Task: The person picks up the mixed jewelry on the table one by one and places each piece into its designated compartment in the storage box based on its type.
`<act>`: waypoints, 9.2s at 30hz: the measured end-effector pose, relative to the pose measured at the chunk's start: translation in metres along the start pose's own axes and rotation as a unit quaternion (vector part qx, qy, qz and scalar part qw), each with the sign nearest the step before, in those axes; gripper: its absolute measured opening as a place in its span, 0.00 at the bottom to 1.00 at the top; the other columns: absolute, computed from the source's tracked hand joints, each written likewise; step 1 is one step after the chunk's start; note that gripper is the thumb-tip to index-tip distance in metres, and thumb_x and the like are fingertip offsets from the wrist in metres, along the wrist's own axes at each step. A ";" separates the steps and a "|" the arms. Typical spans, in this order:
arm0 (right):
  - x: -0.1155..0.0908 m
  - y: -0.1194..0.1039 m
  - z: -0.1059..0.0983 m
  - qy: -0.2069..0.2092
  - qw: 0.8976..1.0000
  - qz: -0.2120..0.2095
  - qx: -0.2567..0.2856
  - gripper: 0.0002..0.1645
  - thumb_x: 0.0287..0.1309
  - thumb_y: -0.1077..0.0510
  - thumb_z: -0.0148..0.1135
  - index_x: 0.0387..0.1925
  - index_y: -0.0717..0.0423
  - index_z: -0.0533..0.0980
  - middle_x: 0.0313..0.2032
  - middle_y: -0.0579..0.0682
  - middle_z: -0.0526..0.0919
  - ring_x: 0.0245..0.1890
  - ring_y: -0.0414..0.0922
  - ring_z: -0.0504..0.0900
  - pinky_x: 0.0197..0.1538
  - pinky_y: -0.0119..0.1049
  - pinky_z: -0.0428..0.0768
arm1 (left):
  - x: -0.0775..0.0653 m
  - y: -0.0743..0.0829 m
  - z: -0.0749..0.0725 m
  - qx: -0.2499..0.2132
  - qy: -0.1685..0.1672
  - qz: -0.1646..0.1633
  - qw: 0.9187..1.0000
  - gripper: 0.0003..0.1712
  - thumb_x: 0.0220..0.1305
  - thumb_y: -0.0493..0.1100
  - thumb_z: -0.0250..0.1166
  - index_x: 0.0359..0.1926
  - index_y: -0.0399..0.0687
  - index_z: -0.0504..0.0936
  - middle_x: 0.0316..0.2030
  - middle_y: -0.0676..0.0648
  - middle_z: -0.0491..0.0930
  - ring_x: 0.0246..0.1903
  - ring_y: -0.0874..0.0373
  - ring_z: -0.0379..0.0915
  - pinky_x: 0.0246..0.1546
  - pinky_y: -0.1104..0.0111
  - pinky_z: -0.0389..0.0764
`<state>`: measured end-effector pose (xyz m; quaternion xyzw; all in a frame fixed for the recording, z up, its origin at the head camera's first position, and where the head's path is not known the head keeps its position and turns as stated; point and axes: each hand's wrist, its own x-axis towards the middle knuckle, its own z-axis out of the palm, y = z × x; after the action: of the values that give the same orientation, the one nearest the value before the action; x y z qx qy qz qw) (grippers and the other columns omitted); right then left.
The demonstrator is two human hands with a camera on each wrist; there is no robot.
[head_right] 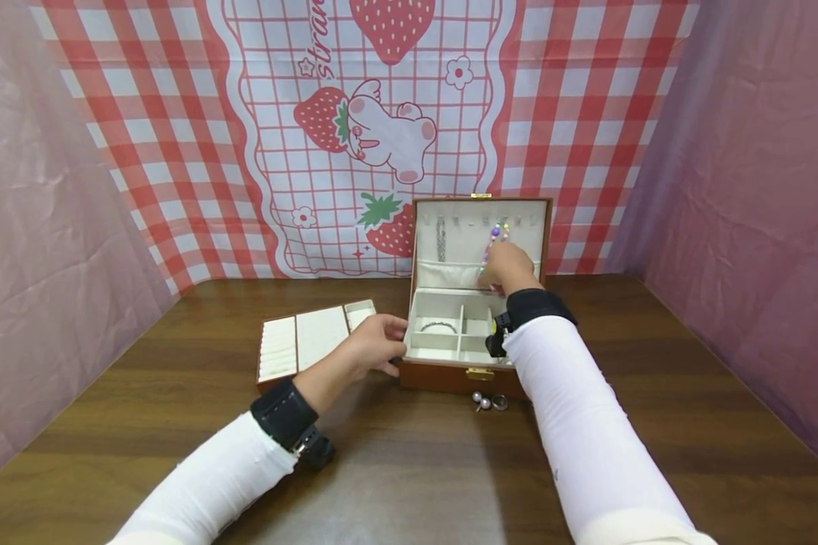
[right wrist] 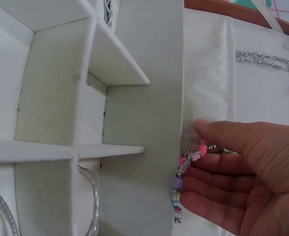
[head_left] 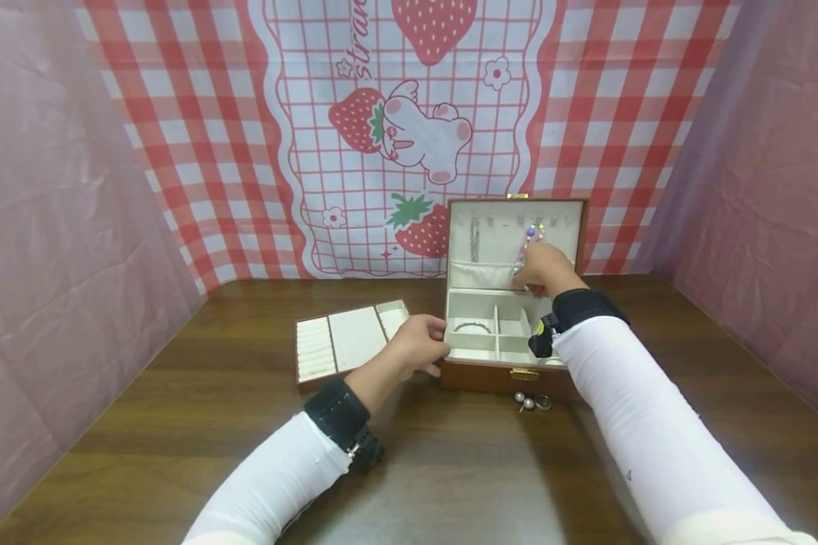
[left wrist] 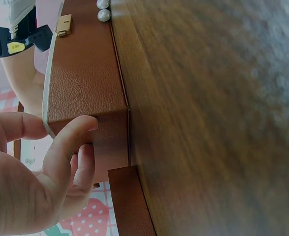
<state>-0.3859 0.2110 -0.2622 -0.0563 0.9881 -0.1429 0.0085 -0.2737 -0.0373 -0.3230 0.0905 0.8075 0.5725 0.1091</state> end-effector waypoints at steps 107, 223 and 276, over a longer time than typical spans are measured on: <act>-0.039 0.011 -0.054 0.246 0.962 0.025 0.116 0.21 0.58 0.51 0.61 0.36 0.69 0.78 0.34 0.63 0.80 0.33 0.55 0.75 0.30 0.43 0.74 | 0.145 0.100 0.099 0.521 0.139 0.127 0.832 0.12 0.69 0.39 0.56 0.43 0.53 0.86 0.45 0.54 0.84 0.43 0.60 0.80 0.40 0.69 0.83; -0.029 0.020 -0.011 0.083 0.985 -0.082 0.126 0.12 0.58 0.63 0.61 0.38 0.71 0.78 0.37 0.65 0.82 0.23 0.45 0.81 0.27 0.37 0.83 | 0.125 0.099 0.081 0.501 0.064 0.128 0.854 0.06 0.60 0.46 0.64 0.36 0.51 0.82 0.38 0.54 0.81 0.34 0.61 0.76 0.26 0.68 0.79; -0.135 -0.010 0.012 0.089 0.964 -0.239 0.078 0.13 0.55 0.61 0.69 0.41 0.64 0.80 0.40 0.58 0.84 0.35 0.50 0.83 0.36 0.46 0.83 | -0.013 0.027 -0.039 0.416 0.047 0.215 0.882 0.32 0.64 0.60 0.63 0.61 0.45 0.74 0.49 0.46 0.78 0.46 0.54 0.75 0.47 0.62 0.79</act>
<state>-0.2506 0.2132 -0.2711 -0.2769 0.9284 -0.2223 -0.1092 -0.2714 -0.0673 -0.2840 0.2721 0.9363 0.1971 -0.1027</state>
